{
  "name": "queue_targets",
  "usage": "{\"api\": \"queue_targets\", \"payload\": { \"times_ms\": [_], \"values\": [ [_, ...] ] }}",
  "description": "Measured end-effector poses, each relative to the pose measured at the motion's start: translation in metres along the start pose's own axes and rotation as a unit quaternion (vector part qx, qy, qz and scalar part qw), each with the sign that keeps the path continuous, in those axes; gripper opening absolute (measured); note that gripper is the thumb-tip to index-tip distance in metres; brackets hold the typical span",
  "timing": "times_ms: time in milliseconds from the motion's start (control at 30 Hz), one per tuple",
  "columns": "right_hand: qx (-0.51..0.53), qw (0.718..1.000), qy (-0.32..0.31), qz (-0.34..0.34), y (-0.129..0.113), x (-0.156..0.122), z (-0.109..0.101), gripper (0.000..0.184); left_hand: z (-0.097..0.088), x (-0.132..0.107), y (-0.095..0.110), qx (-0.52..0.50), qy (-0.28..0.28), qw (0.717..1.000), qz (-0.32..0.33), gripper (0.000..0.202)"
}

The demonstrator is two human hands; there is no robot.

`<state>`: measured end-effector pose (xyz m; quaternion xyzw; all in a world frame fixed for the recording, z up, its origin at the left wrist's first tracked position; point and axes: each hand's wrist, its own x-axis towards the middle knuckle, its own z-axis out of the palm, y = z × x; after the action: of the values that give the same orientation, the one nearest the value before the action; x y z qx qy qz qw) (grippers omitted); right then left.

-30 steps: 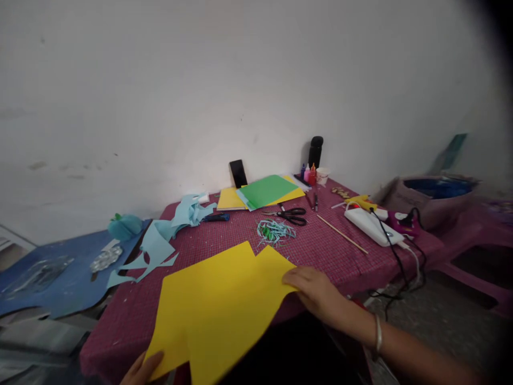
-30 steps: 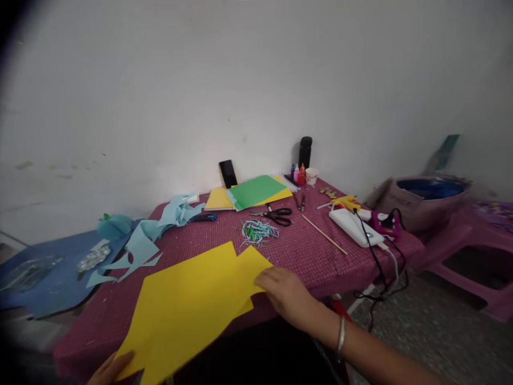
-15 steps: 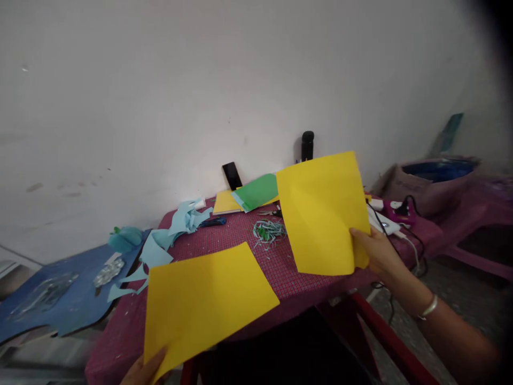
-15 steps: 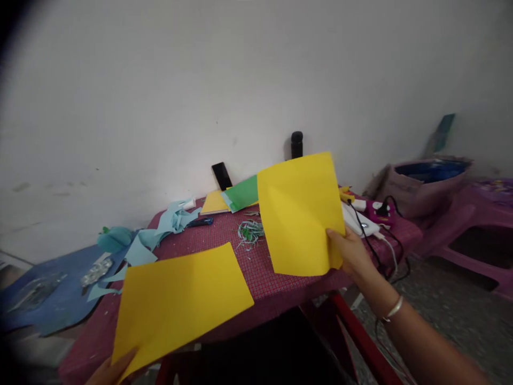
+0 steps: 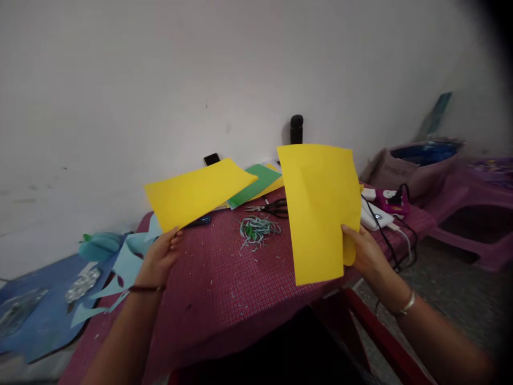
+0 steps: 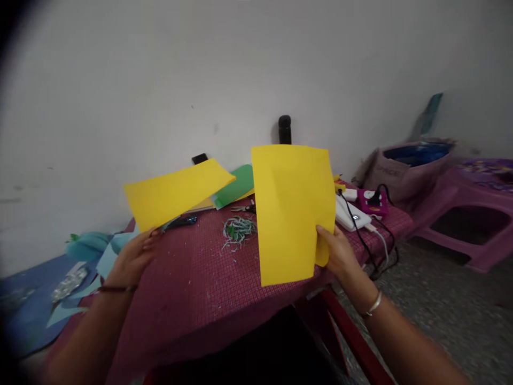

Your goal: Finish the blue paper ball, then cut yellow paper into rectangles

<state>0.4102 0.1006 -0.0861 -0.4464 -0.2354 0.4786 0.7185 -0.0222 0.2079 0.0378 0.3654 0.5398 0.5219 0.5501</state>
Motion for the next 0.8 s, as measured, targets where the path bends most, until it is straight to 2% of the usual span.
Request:
{"api": "queue_targets", "payload": {
  "times_ms": [133, 233, 333, 433, 500, 600, 700, 800],
  "values": [
    [-0.009, 0.999, 0.032, 0.043, 0.002, -0.001, -0.002, 0.039, 0.056, 0.082, -0.009, -0.031, -0.015, 0.998, -0.048, 0.012],
    [0.016, 0.995, 0.050, 0.087, 0.004, -0.002, -0.005, 0.042, 0.092, 0.126, -0.019, -0.032, -0.032, 0.996, -0.074, 0.022],
    [0.037, 0.991, 0.041, 0.125, 0.009, -0.002, -0.011, 0.043, 0.117, 0.161, -0.028, -0.012, -0.048, 0.995, -0.090, 0.029],
    [0.032, 0.989, 0.032, 0.144, 0.013, -0.001, -0.014, 0.041, 0.130, 0.185, -0.033, 0.027, -0.058, 0.993, -0.097, 0.026],
    [0.012, 0.989, 0.040, 0.142, 0.014, -0.002, -0.012, 0.038, 0.132, 0.191, -0.035, 0.057, -0.058, 0.993, -0.090, 0.020],
    [-0.005, 0.989, 0.066, 0.129, 0.011, -0.004, -0.007, 0.037, 0.122, 0.186, -0.034, 0.098, -0.044, 0.993, -0.052, 0.016],
    [-0.013, 0.990, 0.084, 0.112, 0.007, -0.005, -0.002, 0.043, 0.103, 0.163, -0.030, 0.123, -0.035, 0.992, 0.008, 0.021],
    [-0.048, 0.993, 0.074, 0.084, 0.001, -0.006, 0.004, 0.044, 0.085, 0.129, -0.023, 0.138, -0.079, 0.987, 0.030, 0.029]
  ]
}}
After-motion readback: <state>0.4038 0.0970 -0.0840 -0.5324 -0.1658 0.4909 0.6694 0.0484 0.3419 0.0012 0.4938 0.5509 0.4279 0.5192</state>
